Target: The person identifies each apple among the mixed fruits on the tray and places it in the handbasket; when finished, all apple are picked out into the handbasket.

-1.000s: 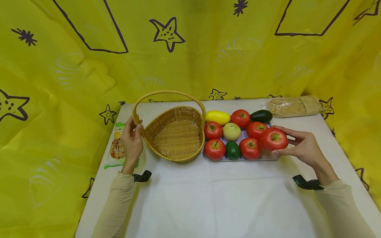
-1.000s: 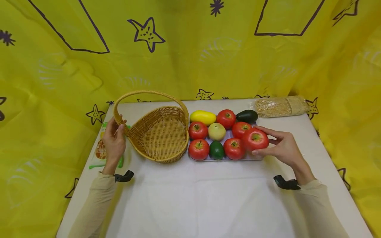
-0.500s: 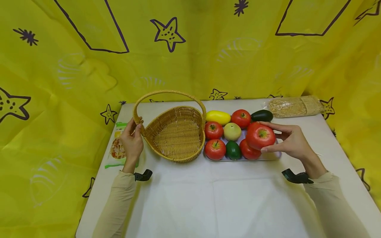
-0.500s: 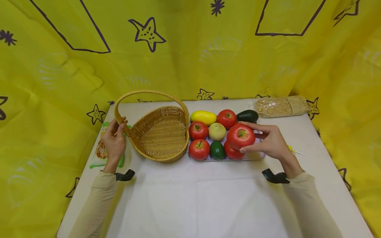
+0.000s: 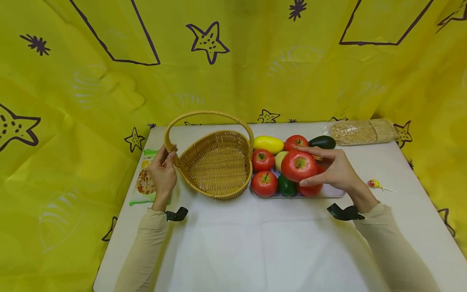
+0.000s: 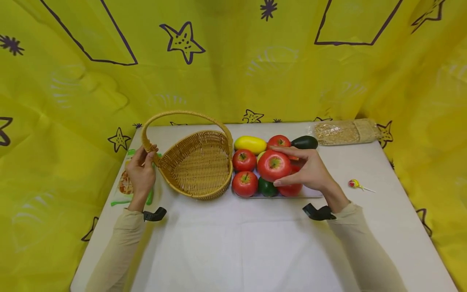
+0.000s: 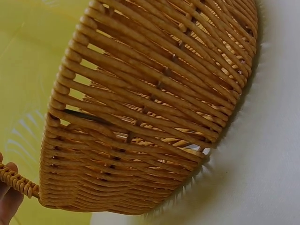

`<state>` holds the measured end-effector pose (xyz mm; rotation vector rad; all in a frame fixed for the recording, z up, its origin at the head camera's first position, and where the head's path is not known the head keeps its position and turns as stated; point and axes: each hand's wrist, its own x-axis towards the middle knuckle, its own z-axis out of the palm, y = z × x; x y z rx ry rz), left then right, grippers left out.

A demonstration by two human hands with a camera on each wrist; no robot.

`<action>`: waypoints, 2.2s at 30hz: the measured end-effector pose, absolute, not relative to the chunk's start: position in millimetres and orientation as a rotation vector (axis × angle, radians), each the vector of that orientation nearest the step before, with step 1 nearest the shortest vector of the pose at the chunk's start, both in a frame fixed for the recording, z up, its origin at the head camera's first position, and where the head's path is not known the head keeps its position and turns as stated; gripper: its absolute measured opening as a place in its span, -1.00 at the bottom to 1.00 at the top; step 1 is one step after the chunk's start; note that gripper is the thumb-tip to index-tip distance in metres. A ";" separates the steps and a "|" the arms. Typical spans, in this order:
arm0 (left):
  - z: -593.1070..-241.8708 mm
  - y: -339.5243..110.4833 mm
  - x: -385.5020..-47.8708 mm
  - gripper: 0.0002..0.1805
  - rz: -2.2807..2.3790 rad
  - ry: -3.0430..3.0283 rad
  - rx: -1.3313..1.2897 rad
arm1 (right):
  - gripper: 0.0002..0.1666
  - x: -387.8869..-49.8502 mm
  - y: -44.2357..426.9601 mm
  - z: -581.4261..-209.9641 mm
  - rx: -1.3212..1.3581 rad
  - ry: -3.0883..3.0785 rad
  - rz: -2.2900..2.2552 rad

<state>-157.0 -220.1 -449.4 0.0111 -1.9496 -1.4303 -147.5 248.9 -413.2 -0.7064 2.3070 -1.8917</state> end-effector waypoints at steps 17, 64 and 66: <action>-439.9 -216.8 -150.2 -0.63 -1.437 -1.954 -0.019 | -0.01 -156.2 186.3 -416.3 -0.817 2.164 -1.844; -469.5 -231.3 -165.0 -0.58 -1.472 -1.934 -0.024 | 0.02 -200.6 49.9 -407.2 -0.765 1.985 -1.840; -470.0 -231.2 -164.9 -0.58 -1.484 -1.931 -0.028 | 0.04 -204.0 47.1 -408.8 -0.719 1.981 -1.839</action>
